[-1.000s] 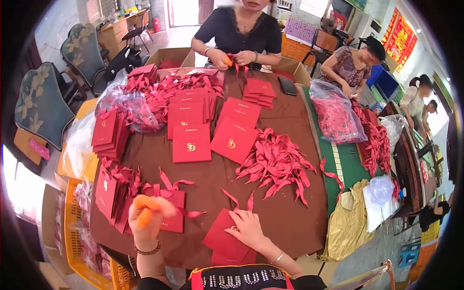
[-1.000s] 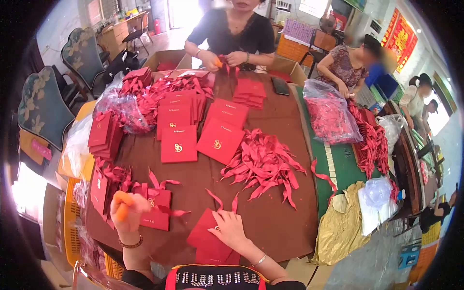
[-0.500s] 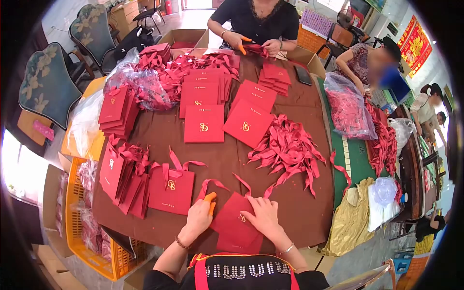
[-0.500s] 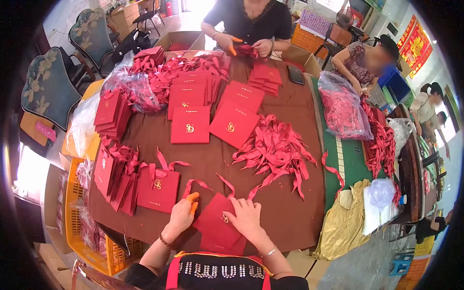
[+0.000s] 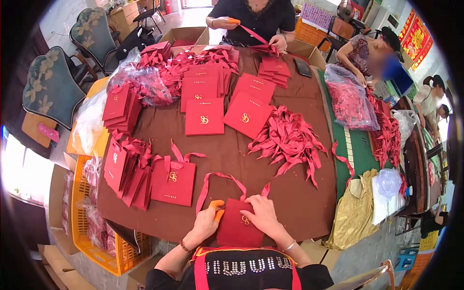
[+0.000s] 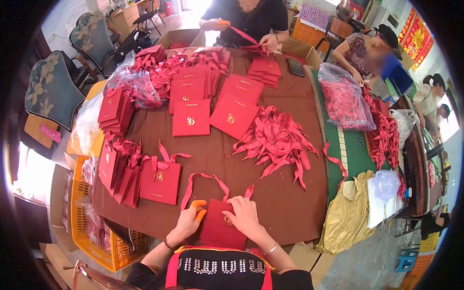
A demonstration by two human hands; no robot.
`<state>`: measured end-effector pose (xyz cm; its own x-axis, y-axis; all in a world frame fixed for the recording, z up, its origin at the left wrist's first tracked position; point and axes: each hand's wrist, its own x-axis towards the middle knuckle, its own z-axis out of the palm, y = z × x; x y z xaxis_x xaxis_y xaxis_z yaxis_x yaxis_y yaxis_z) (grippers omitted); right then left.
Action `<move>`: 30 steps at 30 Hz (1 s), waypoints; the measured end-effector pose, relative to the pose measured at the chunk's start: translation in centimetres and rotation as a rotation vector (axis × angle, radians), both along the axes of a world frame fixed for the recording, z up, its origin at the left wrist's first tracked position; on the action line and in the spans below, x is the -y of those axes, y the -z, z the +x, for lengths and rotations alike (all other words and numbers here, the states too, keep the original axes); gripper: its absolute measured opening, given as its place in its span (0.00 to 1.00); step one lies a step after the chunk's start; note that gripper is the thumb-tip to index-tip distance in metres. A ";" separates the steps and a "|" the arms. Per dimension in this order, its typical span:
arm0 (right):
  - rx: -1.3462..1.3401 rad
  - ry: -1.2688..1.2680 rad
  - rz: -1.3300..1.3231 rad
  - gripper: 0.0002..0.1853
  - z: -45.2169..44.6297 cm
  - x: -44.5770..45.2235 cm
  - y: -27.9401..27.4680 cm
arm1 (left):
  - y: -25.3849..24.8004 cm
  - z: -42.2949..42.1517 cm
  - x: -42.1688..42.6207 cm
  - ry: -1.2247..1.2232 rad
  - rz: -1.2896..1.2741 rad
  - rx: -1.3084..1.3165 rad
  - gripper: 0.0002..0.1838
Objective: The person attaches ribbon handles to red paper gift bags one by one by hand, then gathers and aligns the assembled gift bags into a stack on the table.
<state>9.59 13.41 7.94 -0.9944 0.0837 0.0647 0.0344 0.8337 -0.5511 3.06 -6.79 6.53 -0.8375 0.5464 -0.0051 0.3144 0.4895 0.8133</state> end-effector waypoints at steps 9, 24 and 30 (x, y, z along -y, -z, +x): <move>0.222 0.038 -0.239 0.09 1.1 0.1 -2.3 | -1.3 -0.8 -0.2 -0.037 0.088 0.115 0.10; 0.272 0.133 -0.490 0.11 1.9 -1.3 0.1 | -1.9 0.7 -1.7 0.100 -0.041 -0.069 0.08; 0.347 0.151 -0.528 0.11 1.8 -0.9 0.0 | -0.8 1.7 -2.8 0.041 0.059 -0.090 0.08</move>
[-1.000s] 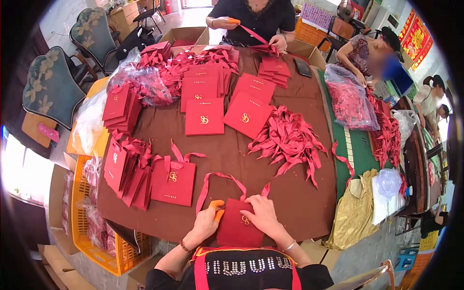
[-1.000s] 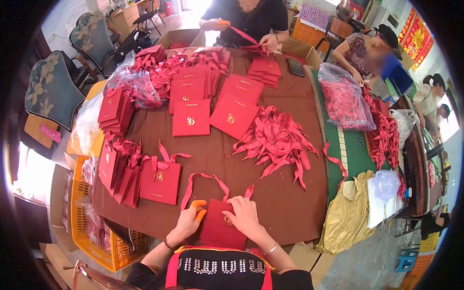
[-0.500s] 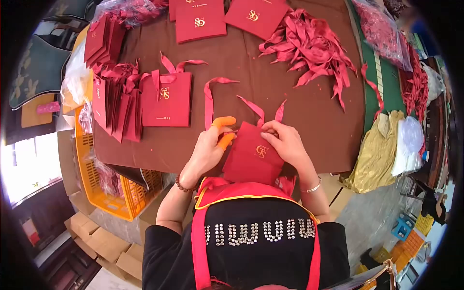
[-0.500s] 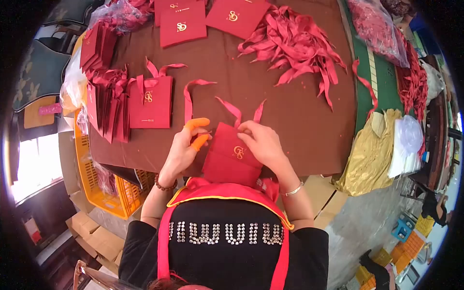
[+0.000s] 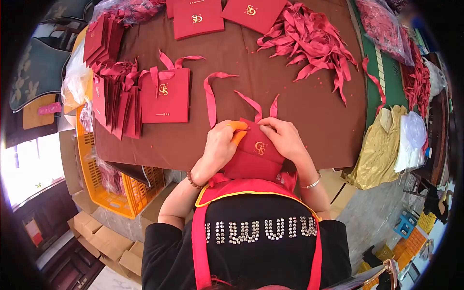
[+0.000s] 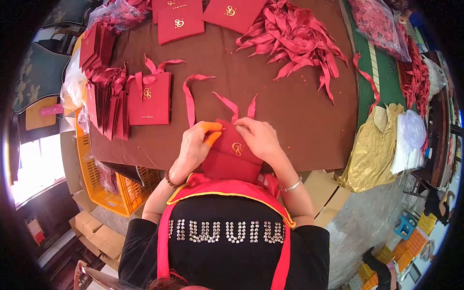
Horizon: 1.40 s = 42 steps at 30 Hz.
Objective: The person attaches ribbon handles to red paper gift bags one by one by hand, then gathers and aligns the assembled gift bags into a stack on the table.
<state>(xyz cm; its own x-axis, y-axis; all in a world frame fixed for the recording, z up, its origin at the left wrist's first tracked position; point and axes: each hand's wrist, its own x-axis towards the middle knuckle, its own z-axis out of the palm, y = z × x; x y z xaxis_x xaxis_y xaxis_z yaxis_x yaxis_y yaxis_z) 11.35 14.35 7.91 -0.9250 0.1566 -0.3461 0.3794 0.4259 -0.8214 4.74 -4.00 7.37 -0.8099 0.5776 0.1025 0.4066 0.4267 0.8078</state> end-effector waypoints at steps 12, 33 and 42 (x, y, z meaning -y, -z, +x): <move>0.012 -0.009 -0.020 0.15 0.3 0.4 -1.2 | 0.5 0.5 -0.8 0.055 -0.037 -0.179 0.05; -0.147 -0.008 -0.063 0.13 1.6 0.7 -0.8 | -1.2 1.6 -1.8 0.156 -0.268 -0.338 0.10; -0.080 -0.051 -0.103 0.14 1.5 -0.1 0.0 | -0.9 1.6 -2.0 0.191 -0.234 -0.381 0.08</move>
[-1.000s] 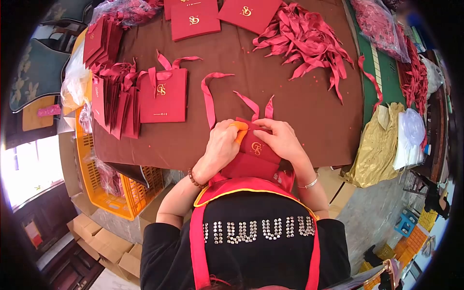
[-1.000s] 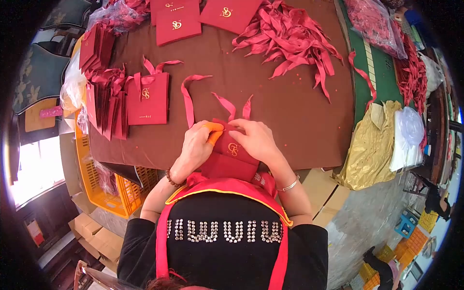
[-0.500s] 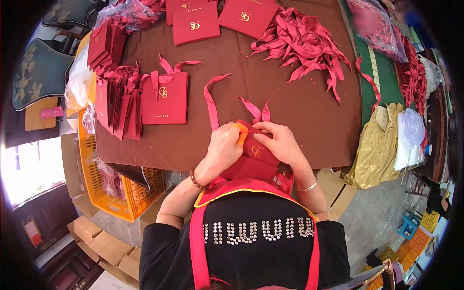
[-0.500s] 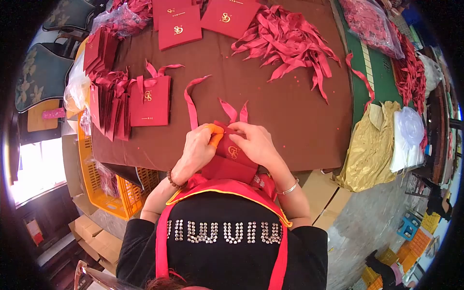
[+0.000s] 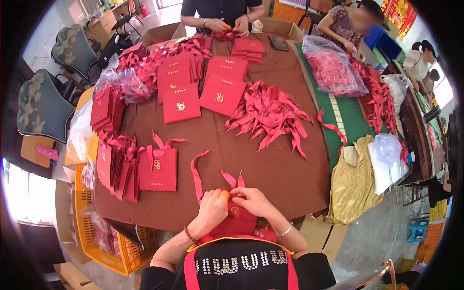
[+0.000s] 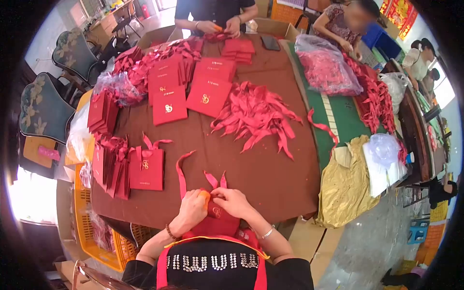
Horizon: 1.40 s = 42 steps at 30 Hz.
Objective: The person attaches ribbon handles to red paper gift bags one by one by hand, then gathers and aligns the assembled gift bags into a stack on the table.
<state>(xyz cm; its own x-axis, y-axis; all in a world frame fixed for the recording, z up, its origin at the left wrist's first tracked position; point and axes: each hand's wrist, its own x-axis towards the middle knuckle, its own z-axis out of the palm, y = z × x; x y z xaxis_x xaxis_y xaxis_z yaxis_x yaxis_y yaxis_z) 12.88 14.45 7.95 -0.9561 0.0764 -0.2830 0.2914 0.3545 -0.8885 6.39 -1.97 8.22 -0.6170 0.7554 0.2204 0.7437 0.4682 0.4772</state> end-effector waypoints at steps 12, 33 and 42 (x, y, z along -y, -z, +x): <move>0.035 -0.092 0.009 0.16 -0.3 0.0 -1.7 | -1.8 -0.1 0.3 0.069 0.024 0.131 0.12; -0.156 -0.104 0.147 0.10 0.5 1.3 -2.2 | -3.5 -6.3 1.4 0.051 -0.282 0.826 0.12; -0.485 -0.191 0.306 0.08 1.3 2.6 -2.3 | -0.8 -10.1 -0.3 0.887 -0.305 0.985 0.16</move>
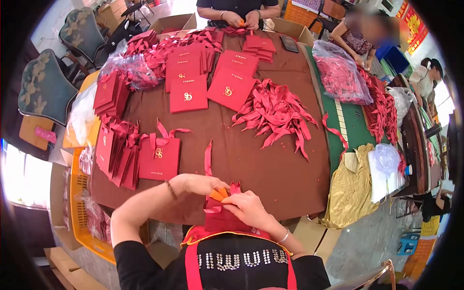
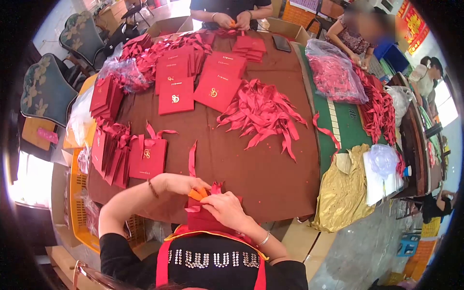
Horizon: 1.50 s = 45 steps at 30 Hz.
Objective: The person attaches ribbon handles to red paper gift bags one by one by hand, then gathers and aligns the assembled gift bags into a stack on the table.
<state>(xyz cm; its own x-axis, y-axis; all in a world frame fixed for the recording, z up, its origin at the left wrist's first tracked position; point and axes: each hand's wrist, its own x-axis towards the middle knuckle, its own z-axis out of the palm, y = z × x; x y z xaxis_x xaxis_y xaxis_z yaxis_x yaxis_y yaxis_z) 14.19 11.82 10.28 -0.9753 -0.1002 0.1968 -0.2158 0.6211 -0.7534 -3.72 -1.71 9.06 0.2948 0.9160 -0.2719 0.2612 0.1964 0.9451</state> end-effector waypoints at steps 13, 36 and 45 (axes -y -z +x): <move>0.052 0.049 -0.033 0.06 0.0 -0.3 -0.2 | 0.5 0.4 -0.4 0.008 -0.093 0.102 0.12; 0.148 0.147 0.017 0.08 -0.7 -0.5 1.4 | 0.0 -2.2 1.0 -0.910 0.004 -0.708 0.10; 0.151 0.246 0.212 0.10 0.3 -0.5 1.2 | 0.8 2.4 2.3 -0.844 -0.060 -0.831 0.18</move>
<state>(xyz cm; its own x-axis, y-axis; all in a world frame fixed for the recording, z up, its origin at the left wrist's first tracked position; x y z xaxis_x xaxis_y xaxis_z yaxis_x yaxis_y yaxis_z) 14.44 12.32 9.03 -0.9918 0.1180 0.0485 0.0635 0.7864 -0.6145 -1.37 -3.97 8.28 -0.6839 0.7153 -0.1440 0.5571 0.6393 0.5300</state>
